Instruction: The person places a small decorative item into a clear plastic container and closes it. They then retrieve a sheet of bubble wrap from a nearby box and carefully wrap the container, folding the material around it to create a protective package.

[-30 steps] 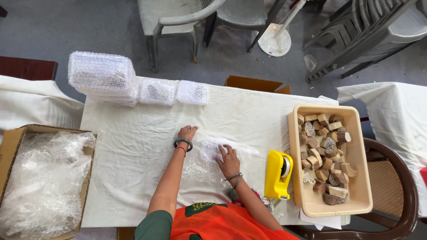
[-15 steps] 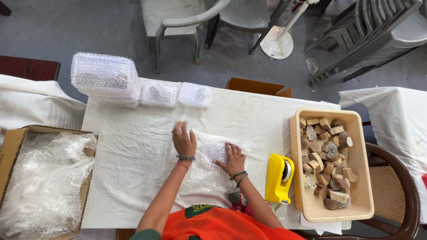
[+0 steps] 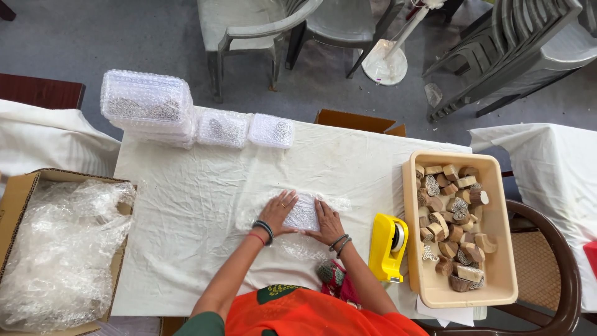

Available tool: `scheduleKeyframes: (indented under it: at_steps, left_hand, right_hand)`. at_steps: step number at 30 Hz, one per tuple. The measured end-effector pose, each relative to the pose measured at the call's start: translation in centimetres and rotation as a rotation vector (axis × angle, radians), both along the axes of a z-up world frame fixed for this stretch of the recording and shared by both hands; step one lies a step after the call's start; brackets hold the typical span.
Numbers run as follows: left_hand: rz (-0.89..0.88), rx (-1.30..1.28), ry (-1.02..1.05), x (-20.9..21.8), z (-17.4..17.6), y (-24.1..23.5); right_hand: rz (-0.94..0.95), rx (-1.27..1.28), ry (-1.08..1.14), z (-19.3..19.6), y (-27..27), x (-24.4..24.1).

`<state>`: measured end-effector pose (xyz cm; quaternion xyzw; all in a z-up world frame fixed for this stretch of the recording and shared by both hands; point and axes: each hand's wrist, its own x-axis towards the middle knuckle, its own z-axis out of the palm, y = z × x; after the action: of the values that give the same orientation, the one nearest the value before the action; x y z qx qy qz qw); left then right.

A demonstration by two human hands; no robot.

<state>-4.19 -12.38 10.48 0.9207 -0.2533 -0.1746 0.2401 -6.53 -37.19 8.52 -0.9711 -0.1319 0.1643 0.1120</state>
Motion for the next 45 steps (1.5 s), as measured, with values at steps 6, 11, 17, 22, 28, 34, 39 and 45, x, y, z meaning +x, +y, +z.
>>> scheduleKeyframes:
  at_steps: [6, 11, 17, 22, 28, 34, 39, 45]
  left_hand:
    - [-0.056, 0.141, -0.057, 0.9, 0.5, 1.7]
    - [-0.025, 0.068, -0.126, -1.0, -1.6, 0.8]
    - [-0.012, 0.066, 0.088, 1.9, -1.4, 1.0]
    - [0.076, -0.193, 0.614, 1.7, -3.4, 4.2]
    - [0.72, -0.575, 1.029, 0.8, -10.7, 7.6]
    - [1.289, -0.978, 0.824, -2.8, -9.0, 12.9]
    - [0.911, -1.377, 0.629, -11.0, -17.5, 11.5]
    - [0.94, -0.841, 0.352, -13.6, -12.0, 5.9]
  right_hand:
    - [-0.012, 0.03, 0.131, 1.6, 0.1, -0.2]
    - [-0.04, 0.062, 0.052, 0.4, 0.3, -0.4]
    - [-0.054, 0.09, 0.088, 2.6, -0.3, 0.2]
    - [-0.062, 0.557, 0.179, -4.3, -4.7, -0.5]
    - [-1.0, 0.789, 0.945, -4.9, -3.0, 0.9]
    - [-1.049, 0.66, 0.595, -2.9, -5.7, -1.8]
    - [-0.406, 0.416, -0.32, 1.5, -3.0, -9.7]
    - [0.079, 0.171, -0.461, 7.2, 4.8, -12.3]
